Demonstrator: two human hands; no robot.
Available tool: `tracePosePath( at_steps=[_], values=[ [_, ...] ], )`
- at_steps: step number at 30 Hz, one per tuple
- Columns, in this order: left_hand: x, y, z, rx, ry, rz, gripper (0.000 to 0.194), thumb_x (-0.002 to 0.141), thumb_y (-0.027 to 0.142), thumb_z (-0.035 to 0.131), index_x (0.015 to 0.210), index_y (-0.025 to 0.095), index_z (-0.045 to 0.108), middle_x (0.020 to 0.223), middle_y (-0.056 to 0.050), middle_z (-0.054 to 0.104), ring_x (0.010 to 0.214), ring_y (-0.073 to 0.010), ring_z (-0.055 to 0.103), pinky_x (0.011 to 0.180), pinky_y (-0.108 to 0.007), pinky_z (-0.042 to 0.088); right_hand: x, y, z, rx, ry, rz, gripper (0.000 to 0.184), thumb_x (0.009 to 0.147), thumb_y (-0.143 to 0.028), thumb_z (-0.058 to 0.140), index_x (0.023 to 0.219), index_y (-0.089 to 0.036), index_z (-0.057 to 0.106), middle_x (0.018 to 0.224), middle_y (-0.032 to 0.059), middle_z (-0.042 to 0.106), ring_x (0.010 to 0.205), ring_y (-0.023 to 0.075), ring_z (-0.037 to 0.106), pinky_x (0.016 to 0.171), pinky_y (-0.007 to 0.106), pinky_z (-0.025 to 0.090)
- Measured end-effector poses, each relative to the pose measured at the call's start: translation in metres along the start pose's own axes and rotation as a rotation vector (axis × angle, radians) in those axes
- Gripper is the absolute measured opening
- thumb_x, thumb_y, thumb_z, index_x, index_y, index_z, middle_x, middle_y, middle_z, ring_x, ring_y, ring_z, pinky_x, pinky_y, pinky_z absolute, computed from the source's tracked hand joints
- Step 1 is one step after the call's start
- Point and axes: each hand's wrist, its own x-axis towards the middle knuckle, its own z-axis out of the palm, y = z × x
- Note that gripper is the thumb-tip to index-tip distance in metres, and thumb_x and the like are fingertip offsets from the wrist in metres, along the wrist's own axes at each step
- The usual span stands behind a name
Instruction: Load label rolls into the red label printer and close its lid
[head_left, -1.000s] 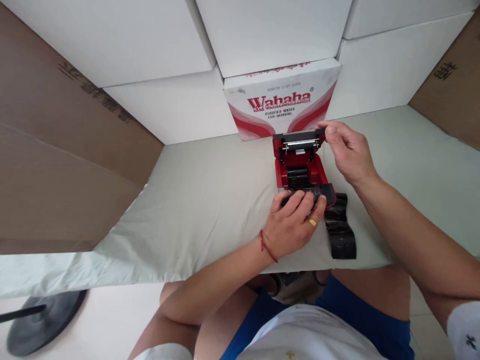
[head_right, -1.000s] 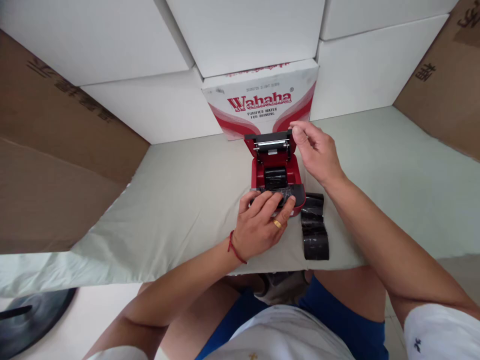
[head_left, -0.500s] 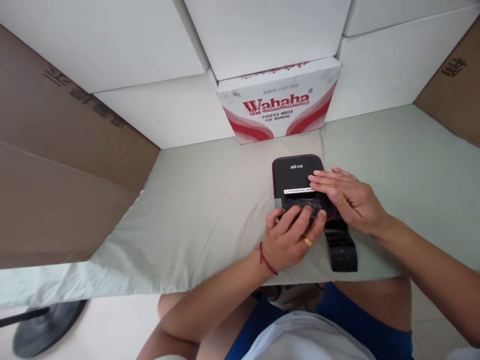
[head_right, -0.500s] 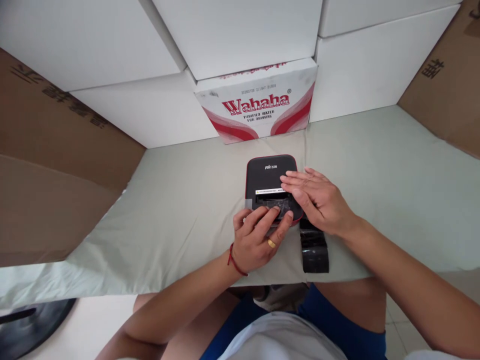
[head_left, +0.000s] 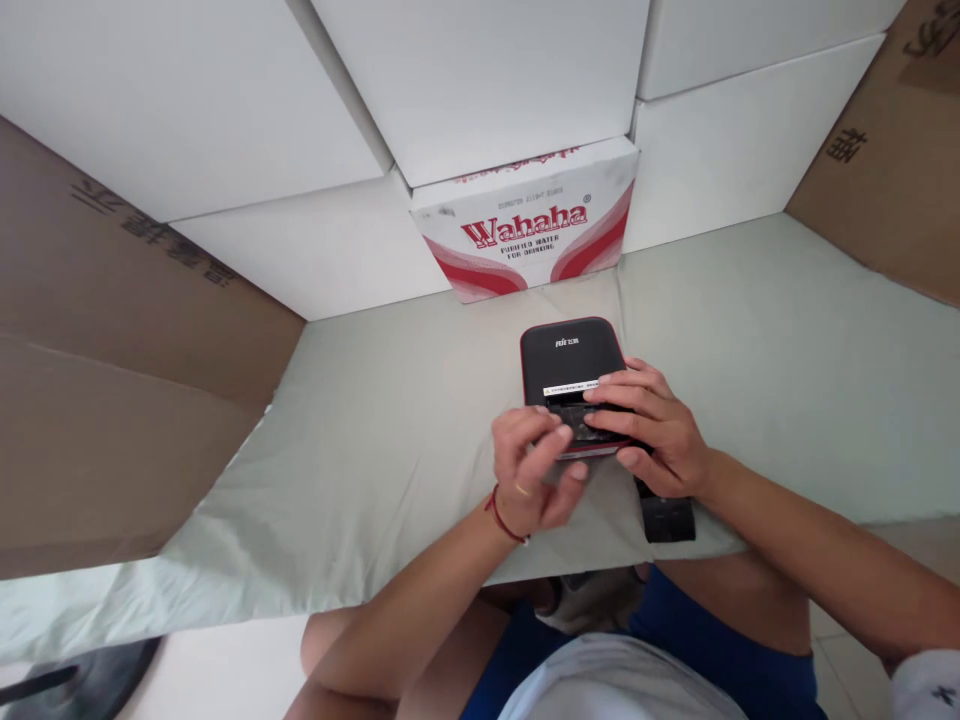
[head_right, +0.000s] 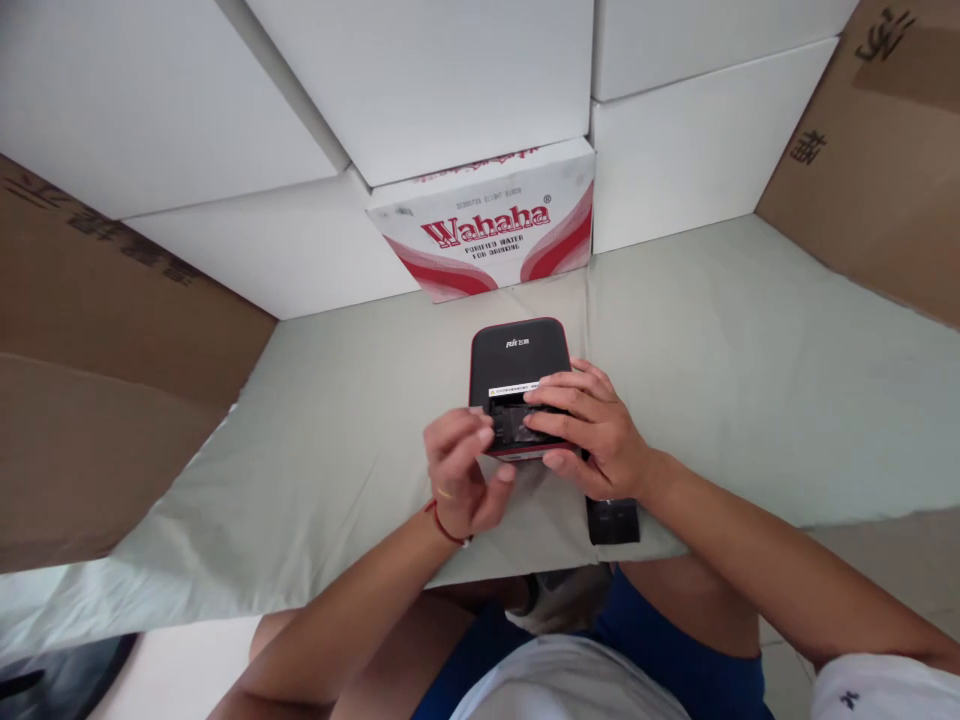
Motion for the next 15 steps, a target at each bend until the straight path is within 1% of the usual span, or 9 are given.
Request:
tracePosePath(
  at_steps=[1, 2, 3, 4, 6, 8, 10, 13, 15],
  values=[
    [0.000, -0.008, -0.002, -0.052, 0.041, -0.109, 0.057, 0.098, 0.035, 0.065, 0.153, 0.033, 0.052, 0.128, -0.009, 0.064, 0.121, -0.0262, 0.062, 0.107, -0.046, 0.052, 0.000, -0.002, 0.001, -0.018, 0.028, -0.033, 0.037, 0.109, -0.044, 0.050, 0.124, -0.023, 0.076, 0.122, 0.0118, 0.078, 0.126, 0.0308, 0.064, 0.119, 0.059, 0.044],
    [0.000, -0.017, -0.004, -0.116, 0.052, -0.242, 0.058, 0.098, 0.037, 0.065, 0.154, 0.034, 0.052, 0.136, -0.010, 0.062, 0.129, -0.0278, 0.060, 0.112, -0.048, 0.049, 0.000, -0.004, 0.002, -0.032, 0.060, -0.056, 0.037, 0.109, -0.044, 0.049, 0.121, -0.024, 0.077, 0.114, 0.0106, 0.078, 0.121, 0.0302, 0.064, 0.113, 0.056, 0.049],
    [0.002, -0.025, -0.005, -0.208, 0.064, -0.401, 0.057, 0.098, 0.041, 0.066, 0.154, 0.036, 0.052, 0.144, -0.009, 0.059, 0.137, -0.0293, 0.056, 0.117, -0.050, 0.045, 0.000, -0.006, 0.002, -0.041, 0.086, -0.067, 0.037, 0.109, -0.043, 0.049, 0.120, -0.025, 0.078, 0.107, 0.0096, 0.077, 0.116, 0.0294, 0.063, 0.106, 0.053, 0.053],
    [0.003, -0.033, -0.005, -0.340, 0.064, -0.543, 0.061, 0.097, 0.046, 0.066, 0.156, 0.039, 0.050, 0.154, -0.008, 0.054, 0.146, -0.0306, 0.051, 0.121, -0.051, 0.042, 0.000, -0.007, 0.003, -0.044, 0.101, -0.070, 0.036, 0.109, -0.042, 0.049, 0.121, -0.025, 0.078, 0.102, 0.0087, 0.076, 0.111, 0.0286, 0.063, 0.099, 0.050, 0.055],
    [0.008, -0.045, -0.004, -0.626, 0.031, -0.733, 0.077, 0.089, 0.054, 0.073, 0.160, 0.044, 0.044, 0.165, -0.005, 0.049, 0.158, -0.0326, 0.041, 0.130, -0.054, 0.032, 0.000, -0.007, 0.003, -0.039, 0.103, -0.069, 0.035, 0.109, -0.040, 0.050, 0.124, -0.026, 0.078, 0.098, 0.0075, 0.076, 0.105, 0.0273, 0.062, 0.092, 0.047, 0.056],
    [0.013, -0.052, -0.002, -0.851, -0.024, -0.817, 0.093, 0.080, 0.053, 0.081, 0.162, 0.047, 0.038, 0.170, -0.001, 0.045, 0.165, -0.0325, 0.032, 0.137, -0.055, 0.021, 0.000, -0.007, 0.002, -0.035, 0.093, -0.060, 0.034, 0.108, -0.037, 0.052, 0.125, -0.026, 0.079, 0.100, 0.0075, 0.077, 0.103, 0.0267, 0.062, 0.090, 0.046, 0.055],
    [0.017, -0.053, 0.001, -0.986, -0.074, -0.855, 0.105, 0.073, 0.048, 0.087, 0.164, 0.048, 0.034, 0.174, 0.001, 0.041, 0.168, -0.0318, 0.026, 0.139, -0.055, 0.015, 0.000, -0.007, 0.001, -0.030, 0.080, -0.058, 0.033, 0.107, -0.035, 0.053, 0.124, -0.024, 0.079, 0.101, 0.0084, 0.077, 0.102, 0.0265, 0.062, 0.090, 0.047, 0.055],
    [0.019, -0.050, 0.004, -1.062, -0.101, -0.883, 0.113, 0.070, 0.044, 0.088, 0.166, 0.048, 0.028, 0.178, 0.002, 0.035, 0.170, -0.0316, 0.022, 0.141, -0.055, 0.014, 0.000, -0.006, 0.001, -0.025, 0.082, -0.077, 0.033, 0.107, -0.036, 0.053, 0.121, -0.023, 0.079, 0.101, 0.0085, 0.078, 0.101, 0.0263, 0.062, 0.089, 0.046, 0.056],
    [0.020, -0.049, 0.004, -1.076, -0.101, -0.887, 0.114, 0.070, 0.044, 0.088, 0.166, 0.048, 0.027, 0.179, 0.003, 0.033, 0.171, -0.0317, 0.020, 0.141, -0.055, 0.015, 0.000, -0.007, 0.000, -0.045, 0.096, -0.088, 0.033, 0.108, -0.038, 0.052, 0.119, -0.025, 0.080, 0.101, 0.0070, 0.079, 0.100, 0.0260, 0.063, 0.088, 0.046, 0.056]
  ],
)
